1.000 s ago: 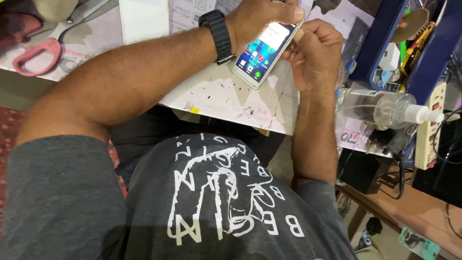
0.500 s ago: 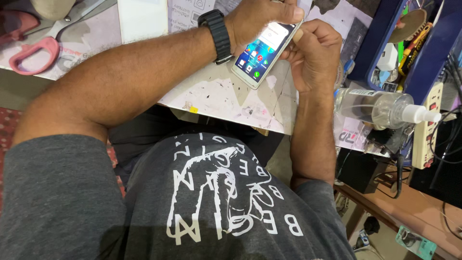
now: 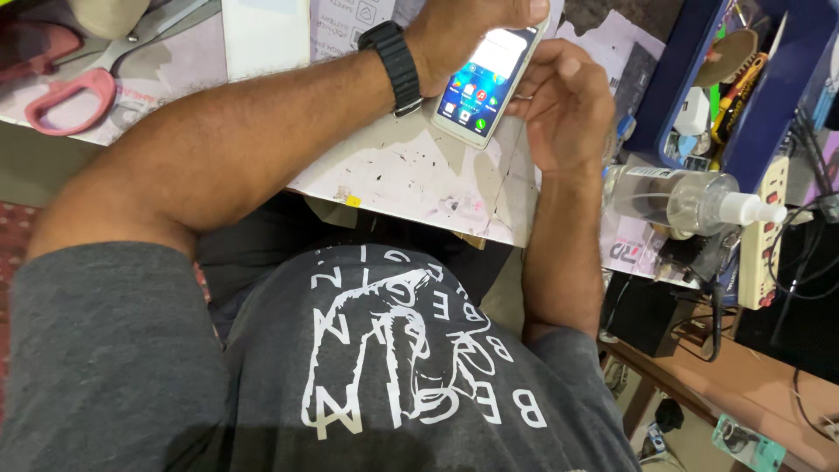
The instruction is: The person removes the back cover of a white smartphone, then uses a thin tool to pry and separate the screen assembly from the frame. The person repeatedly presses the power button to test the display while continuing to work on the edges of the device.
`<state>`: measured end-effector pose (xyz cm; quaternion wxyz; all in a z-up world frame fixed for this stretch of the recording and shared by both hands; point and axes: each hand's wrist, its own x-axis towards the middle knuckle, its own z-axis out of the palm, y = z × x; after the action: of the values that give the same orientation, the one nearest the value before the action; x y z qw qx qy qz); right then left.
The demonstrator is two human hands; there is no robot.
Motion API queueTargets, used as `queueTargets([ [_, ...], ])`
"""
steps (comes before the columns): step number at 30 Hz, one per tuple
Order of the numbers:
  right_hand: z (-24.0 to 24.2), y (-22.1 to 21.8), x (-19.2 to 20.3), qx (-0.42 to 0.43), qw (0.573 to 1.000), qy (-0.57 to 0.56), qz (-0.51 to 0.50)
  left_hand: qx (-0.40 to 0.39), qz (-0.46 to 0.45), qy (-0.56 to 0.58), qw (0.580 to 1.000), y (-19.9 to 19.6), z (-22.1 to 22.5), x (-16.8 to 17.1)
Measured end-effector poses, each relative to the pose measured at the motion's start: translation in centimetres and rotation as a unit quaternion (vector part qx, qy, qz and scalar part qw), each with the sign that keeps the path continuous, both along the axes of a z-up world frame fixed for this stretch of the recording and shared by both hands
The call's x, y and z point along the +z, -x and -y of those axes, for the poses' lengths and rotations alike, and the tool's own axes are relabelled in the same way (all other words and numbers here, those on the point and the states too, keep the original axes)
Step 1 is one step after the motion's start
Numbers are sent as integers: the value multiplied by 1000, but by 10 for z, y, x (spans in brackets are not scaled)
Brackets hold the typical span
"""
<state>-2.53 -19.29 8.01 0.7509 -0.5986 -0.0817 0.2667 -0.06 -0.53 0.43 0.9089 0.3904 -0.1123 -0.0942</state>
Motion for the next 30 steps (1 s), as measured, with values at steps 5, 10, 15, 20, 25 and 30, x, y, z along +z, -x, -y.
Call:
queueTargets([
  [5, -2, 1, -5, 54, 998, 36, 18, -4, -70, -28, 997, -6, 1, -7],
  [10, -8, 6, -11, 65, 997, -18, -31, -41, -172, 38, 983, -22, 10, -38],
  [15, -25, 10, -10, 139, 985, -85, -56, -51, -207, 39, 976, -30, 12, -52],
  [20, -20, 8, -16, 136, 977, -120, -112, -58, -191, 44, 979, -30, 10, -42],
  [25, -9, 4, -19, 125, 978, -119, -118, -60, -169, 47, 983, -26, 8, -30],
  [30, -8, 2, -19, 127, 975, -134, -124, -59, -142, 45, 987, -24, 6, -18],
])
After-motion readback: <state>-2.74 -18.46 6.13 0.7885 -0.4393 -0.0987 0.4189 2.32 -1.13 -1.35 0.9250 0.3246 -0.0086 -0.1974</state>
